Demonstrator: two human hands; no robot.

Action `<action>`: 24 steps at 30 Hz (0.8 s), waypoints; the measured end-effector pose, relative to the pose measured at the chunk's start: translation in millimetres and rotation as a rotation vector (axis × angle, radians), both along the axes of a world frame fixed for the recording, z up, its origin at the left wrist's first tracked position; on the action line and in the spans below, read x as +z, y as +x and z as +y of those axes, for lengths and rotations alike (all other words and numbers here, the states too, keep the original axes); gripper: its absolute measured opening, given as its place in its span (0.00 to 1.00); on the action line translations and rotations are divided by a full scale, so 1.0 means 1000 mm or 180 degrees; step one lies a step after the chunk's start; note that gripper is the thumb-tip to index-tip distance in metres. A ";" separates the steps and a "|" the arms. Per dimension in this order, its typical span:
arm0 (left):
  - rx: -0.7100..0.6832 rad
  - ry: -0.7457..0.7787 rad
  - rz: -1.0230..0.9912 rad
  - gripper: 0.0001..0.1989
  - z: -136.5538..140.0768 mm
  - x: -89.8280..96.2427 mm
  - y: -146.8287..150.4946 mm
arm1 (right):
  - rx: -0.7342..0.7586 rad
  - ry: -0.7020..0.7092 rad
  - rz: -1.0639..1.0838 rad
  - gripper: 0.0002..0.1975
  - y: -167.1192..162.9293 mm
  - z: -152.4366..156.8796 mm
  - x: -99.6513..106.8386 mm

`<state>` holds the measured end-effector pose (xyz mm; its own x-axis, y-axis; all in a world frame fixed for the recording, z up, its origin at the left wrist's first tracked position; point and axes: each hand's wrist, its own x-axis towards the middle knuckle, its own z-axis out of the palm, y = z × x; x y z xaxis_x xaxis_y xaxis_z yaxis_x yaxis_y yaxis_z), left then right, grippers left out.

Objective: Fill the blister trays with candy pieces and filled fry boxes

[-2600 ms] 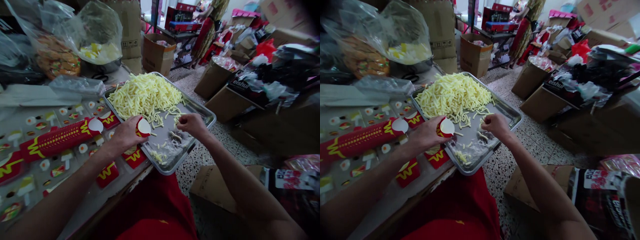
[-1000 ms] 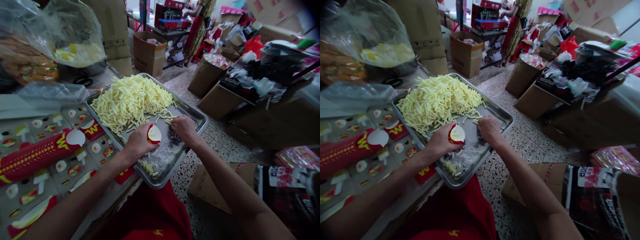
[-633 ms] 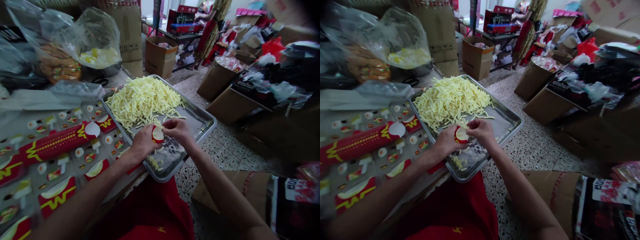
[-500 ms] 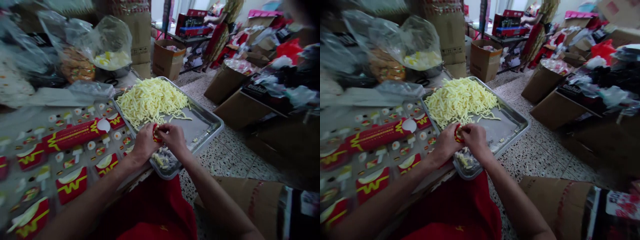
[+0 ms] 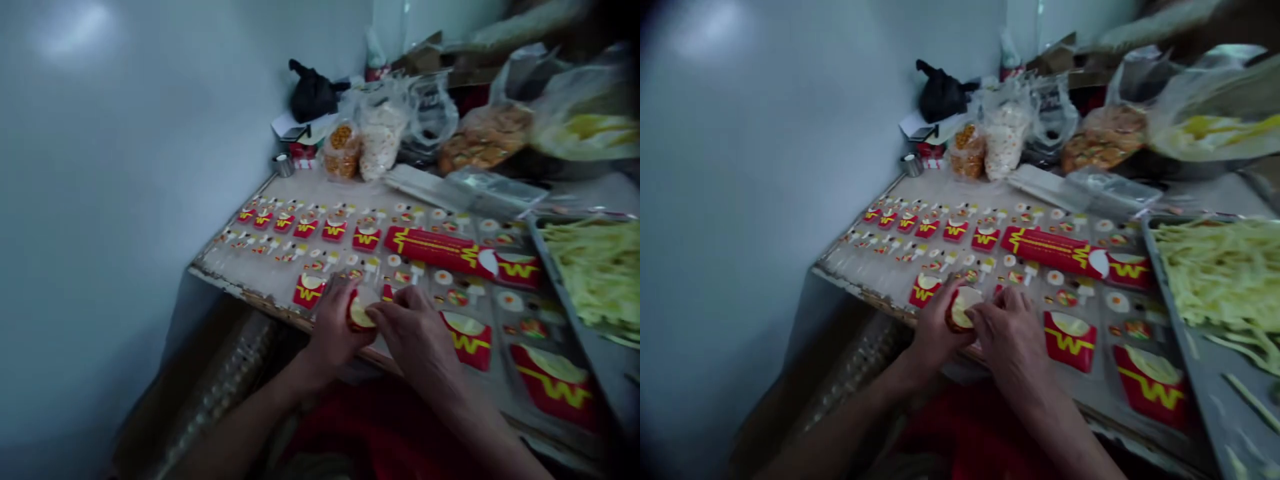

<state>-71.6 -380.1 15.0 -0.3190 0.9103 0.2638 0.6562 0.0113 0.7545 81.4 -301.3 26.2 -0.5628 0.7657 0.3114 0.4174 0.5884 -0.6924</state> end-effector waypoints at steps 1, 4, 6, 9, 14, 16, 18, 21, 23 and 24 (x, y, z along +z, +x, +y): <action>0.0249 -0.0028 -0.0142 0.43 -0.013 0.000 -0.020 | 0.0209 -0.0169 0.0067 0.10 -0.023 -0.008 -0.001; 0.0681 -0.0291 -0.0393 0.44 -0.040 0.001 -0.079 | 0.0936 -0.0974 0.0356 0.10 -0.089 -0.021 -0.005; 0.0751 -0.0509 -0.0352 0.46 -0.049 0.002 -0.115 | 0.1111 -0.1415 0.0443 0.09 -0.132 -0.019 -0.008; 0.0959 -0.0667 0.0007 0.47 -0.056 0.002 -0.167 | 0.0962 -0.1559 0.0181 0.08 -0.192 -0.004 -0.012; 0.0952 -0.0481 0.0632 0.30 -0.054 -0.013 -0.225 | 0.1083 -0.0814 -0.1115 0.09 -0.253 0.024 -0.018; 0.0605 -0.0500 0.0740 0.23 -0.050 -0.025 -0.234 | 0.1215 -0.0514 -0.1541 0.11 -0.263 0.029 -0.020; 0.0333 -0.0497 0.0797 0.19 -0.048 -0.035 -0.237 | 0.1253 -0.0174 -0.1893 0.13 -0.266 0.029 -0.020; 0.0342 -0.0419 0.0897 0.17 -0.048 -0.046 -0.238 | 0.1440 0.0182 -0.2166 0.14 -0.263 0.023 -0.015; 0.0400 -0.0409 0.0958 0.16 -0.047 -0.053 -0.244 | 0.1688 0.0227 -0.1963 0.14 -0.254 0.022 -0.010; 0.0367 -0.0428 0.1008 0.16 -0.045 -0.055 -0.249 | 0.1721 0.0240 -0.1713 0.14 -0.246 0.024 -0.008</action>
<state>-321.0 -425.0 -40.3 -0.3433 0.9063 0.2464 0.8458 0.1842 0.5008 -164.8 -276.9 18.4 -0.9419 0.3281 -0.0712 0.3263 0.8444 -0.4249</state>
